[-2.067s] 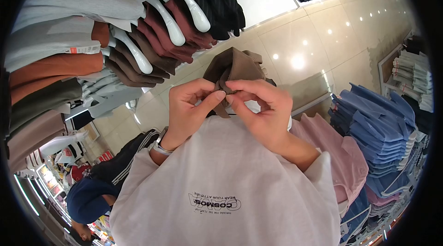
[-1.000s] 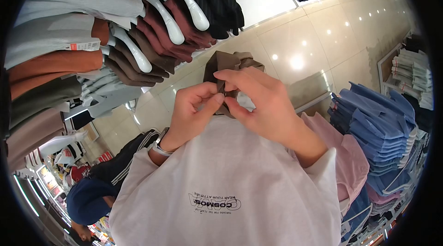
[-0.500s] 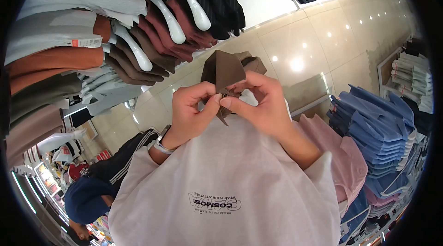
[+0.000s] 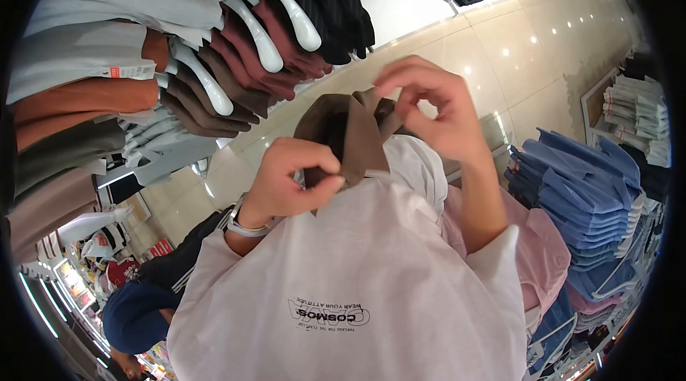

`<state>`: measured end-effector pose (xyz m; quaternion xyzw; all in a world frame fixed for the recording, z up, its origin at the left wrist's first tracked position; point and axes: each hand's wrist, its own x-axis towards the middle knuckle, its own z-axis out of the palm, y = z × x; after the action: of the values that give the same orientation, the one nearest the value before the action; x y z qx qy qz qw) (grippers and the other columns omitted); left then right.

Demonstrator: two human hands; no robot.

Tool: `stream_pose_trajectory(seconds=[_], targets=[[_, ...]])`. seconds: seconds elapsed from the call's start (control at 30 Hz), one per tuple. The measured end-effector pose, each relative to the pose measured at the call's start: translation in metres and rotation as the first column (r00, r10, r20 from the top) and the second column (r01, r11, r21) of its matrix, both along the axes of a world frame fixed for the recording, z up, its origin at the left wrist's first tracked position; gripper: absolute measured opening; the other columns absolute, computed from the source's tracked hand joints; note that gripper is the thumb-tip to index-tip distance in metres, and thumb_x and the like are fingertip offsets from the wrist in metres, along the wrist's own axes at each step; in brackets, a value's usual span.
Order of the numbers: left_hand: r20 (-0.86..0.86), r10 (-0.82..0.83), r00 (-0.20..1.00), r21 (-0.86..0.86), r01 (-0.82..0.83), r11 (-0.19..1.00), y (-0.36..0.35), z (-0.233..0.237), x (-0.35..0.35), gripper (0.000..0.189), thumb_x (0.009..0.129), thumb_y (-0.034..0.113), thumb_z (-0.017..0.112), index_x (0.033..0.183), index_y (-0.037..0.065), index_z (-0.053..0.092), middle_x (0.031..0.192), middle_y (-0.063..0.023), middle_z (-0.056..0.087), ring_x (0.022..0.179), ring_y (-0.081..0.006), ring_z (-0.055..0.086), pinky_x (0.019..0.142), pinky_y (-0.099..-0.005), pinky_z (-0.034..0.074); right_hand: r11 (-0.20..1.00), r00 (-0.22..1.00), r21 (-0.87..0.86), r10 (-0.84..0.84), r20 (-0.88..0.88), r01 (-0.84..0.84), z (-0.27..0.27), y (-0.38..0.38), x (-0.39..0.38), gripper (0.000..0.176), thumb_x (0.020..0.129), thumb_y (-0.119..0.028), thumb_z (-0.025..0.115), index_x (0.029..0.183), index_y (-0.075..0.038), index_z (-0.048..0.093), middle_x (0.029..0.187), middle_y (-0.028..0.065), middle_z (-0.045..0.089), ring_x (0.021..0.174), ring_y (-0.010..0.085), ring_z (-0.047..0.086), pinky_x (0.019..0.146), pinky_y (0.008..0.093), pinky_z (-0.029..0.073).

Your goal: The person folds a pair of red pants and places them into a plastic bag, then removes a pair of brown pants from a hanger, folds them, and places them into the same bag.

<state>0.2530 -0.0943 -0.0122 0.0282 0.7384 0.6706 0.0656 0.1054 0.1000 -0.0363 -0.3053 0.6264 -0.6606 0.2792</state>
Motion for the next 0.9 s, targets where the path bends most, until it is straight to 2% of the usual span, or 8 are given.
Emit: stream_pose_trajectory(seconds=[0.1,0.23,0.33,0.47,0.57,0.67,0.8,0.9], targets=[[-0.272,-0.173,0.947,-0.138,0.14,0.981,0.001,0.0,-0.006,0.012,0.067,-0.002,0.068,0.068,0.004,0.057,0.055,-0.0038,0.05,0.046,-0.018,0.048,0.043,-0.0283,0.035,0.859,0.882,0.277,0.466,-0.072,-0.431,0.018,-0.02,-0.01,0.036,0.065,0.006,0.052,0.096,-0.002,0.068,0.089,0.0124,0.065,0.068,0.0174,0.061,0.06,0.0287,0.047],[-0.368,-0.267,0.891,-0.285,0.165,0.944,-0.002,0.006,-0.003,0.014,0.063,0.002,0.068,0.066,0.006,0.056,0.056,-0.0045,0.048,0.047,-0.0215,0.047,0.044,-0.0323,0.036,0.344,0.505,0.728,0.863,0.004,-0.593,0.016,-0.025,-0.025,0.022,0.062,-0.009,0.059,0.081,-0.001,0.067,0.08,0.0157,0.063,0.074,0.033,0.06,0.067,0.0414,0.047],[-0.404,-0.285,0.87,-0.414,0.104,0.904,-0.006,0.005,0.004,0.014,0.062,0.004,0.069,0.068,0.005,0.058,0.058,-0.0049,0.05,0.048,-0.0219,0.048,0.043,-0.0329,0.036,0.404,0.521,0.837,0.836,-0.174,-0.369,0.044,-0.021,-0.028,0.011,0.063,-0.01,0.062,0.07,-0.001,0.062,0.075,0.0144,0.06,0.074,0.0333,0.06,0.065,0.0423,0.046],[-0.441,-0.179,0.88,-0.543,-0.103,0.833,-0.022,0.003,0.002,0.02,0.059,0.009,0.073,0.075,0.005,0.063,0.064,-0.0057,0.053,0.052,-0.0231,0.05,0.046,-0.0318,0.038,0.709,0.416,0.589,0.705,-0.575,-0.388,0.1,-0.014,-0.012,0.017,0.06,-0.015,0.064,0.06,0.0,0.055,0.067,0.0097,0.053,0.065,0.0287,0.056,0.058,0.0374,0.046],[-0.358,-0.239,0.903,-0.658,-0.062,0.75,-0.04,0.013,0.001,0.026,0.055,0.013,0.077,0.078,0.006,0.065,0.08,-0.0082,0.058,0.071,-0.0259,0.057,0.063,-0.0347,0.046,0.744,0.335,0.486,0.651,-0.681,-0.459,0.129,-0.018,0.001,0.019,0.054,-0.018,0.062,0.055,-0.002,0.051,0.066,0.0066,0.047,0.062,0.0241,0.052,0.054,0.0332,0.044],[-0.495,-0.315,0.81,-0.725,-0.186,0.663,-0.064,0.025,-0.009,0.03,0.058,0.02,0.079,0.079,0.007,0.063,0.1,-0.0101,0.056,0.098,-0.0307,0.053,0.087,-0.0449,0.045,0.773,0.305,0.407,0.586,-0.75,-0.486,0.14,-0.018,0.013,0.019,0.043,-0.017,0.054,0.053,-0.003,0.046,0.065,0.0045,0.042,0.061,0.0193,0.046,0.049,0.0288,0.039],[-0.503,-0.103,0.858,-0.229,-0.017,0.973,-0.082,0.012,-0.026,0.031,0.057,0.012,0.082,0.073,0.006,0.056,0.105,-0.0118,0.056,0.113,-0.0352,0.048,0.094,-0.0489,0.041,0.818,0.379,0.27,0.494,-0.782,-0.508,0.147,-0.017,0.019,0.018,0.04,-0.013,0.051,0.053,-0.003,0.042,0.066,0.0044,0.039,0.057,0.0191,0.042,0.046,0.0289,0.037],[-0.311,-0.17,0.935,-0.069,0.156,0.985,-0.09,-0.011,-0.025,0.032,0.062,0.008,0.081,0.074,0.007,0.052,0.107,-0.0116,0.052,0.103,-0.0284,0.055,0.087,-0.0365,0.044,0.846,0.472,0.193,0.449,-0.759,-0.496,0.146,-0.012,0.018,0.02,0.049,-0.01,0.062,0.056,-0.002,0.045,0.07,0.0056,0.044,0.058,0.0196,0.045,0.047,0.0298,0.039]])
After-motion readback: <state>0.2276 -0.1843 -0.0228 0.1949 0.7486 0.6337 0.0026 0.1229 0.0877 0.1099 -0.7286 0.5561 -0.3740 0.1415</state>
